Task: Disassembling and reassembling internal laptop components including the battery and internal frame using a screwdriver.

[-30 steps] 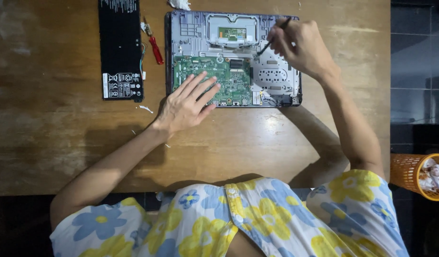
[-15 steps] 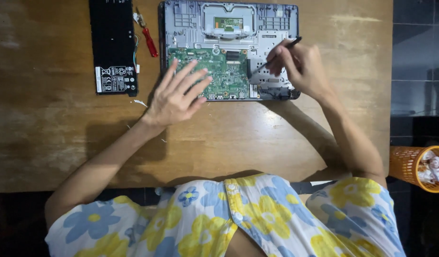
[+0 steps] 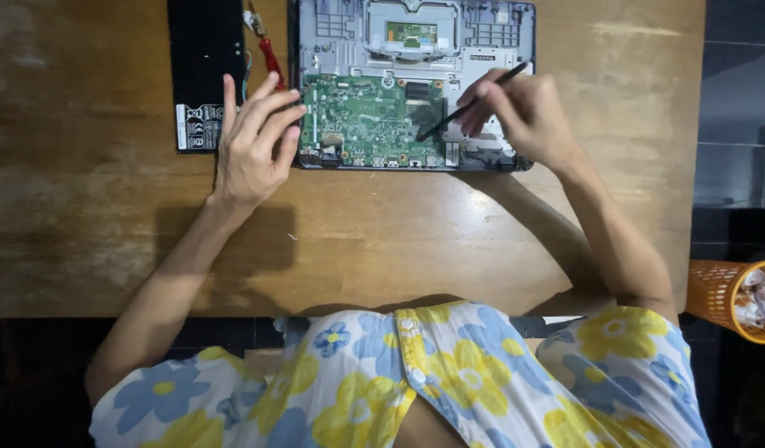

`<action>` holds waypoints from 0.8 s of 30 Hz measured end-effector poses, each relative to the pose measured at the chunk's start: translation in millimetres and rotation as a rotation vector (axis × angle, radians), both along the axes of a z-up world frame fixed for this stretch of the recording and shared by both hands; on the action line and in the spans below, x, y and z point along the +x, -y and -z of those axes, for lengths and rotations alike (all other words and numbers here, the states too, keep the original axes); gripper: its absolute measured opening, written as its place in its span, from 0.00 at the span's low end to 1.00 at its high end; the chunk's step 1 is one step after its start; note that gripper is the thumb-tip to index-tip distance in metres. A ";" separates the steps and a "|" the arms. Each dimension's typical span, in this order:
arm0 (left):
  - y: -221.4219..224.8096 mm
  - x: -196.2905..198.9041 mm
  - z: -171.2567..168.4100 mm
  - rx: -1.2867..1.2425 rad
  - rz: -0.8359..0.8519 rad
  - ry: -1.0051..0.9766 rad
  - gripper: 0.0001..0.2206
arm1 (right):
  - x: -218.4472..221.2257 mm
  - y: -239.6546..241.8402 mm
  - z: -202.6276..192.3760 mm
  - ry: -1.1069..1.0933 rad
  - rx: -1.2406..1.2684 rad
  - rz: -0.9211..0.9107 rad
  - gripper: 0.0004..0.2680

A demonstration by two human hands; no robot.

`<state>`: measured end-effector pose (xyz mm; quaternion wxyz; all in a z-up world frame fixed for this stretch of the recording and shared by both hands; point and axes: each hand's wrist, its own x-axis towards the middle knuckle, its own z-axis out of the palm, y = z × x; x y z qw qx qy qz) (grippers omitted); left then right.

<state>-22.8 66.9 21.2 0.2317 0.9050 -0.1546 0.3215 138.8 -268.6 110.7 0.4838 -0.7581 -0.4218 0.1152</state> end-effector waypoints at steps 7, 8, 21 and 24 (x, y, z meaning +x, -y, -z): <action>-21.8 0.8 3.9 0.033 -0.127 0.051 0.12 | -4.9 -25.1 1.7 -0.084 -0.089 -0.195 0.13; -24.3 0.2 -1.3 0.033 -0.132 0.052 0.12 | -3.9 -29.5 4.1 -0.083 -0.088 -0.200 0.13; -42.8 -9.8 -1.6 0.080 -0.817 -0.444 0.30 | -2.5 -106.9 7.8 0.460 0.101 -0.246 0.06; -41.4 -12.1 -1.7 0.074 -0.833 -0.547 0.39 | -25.3 -134.0 18.5 0.676 -0.049 -0.325 0.08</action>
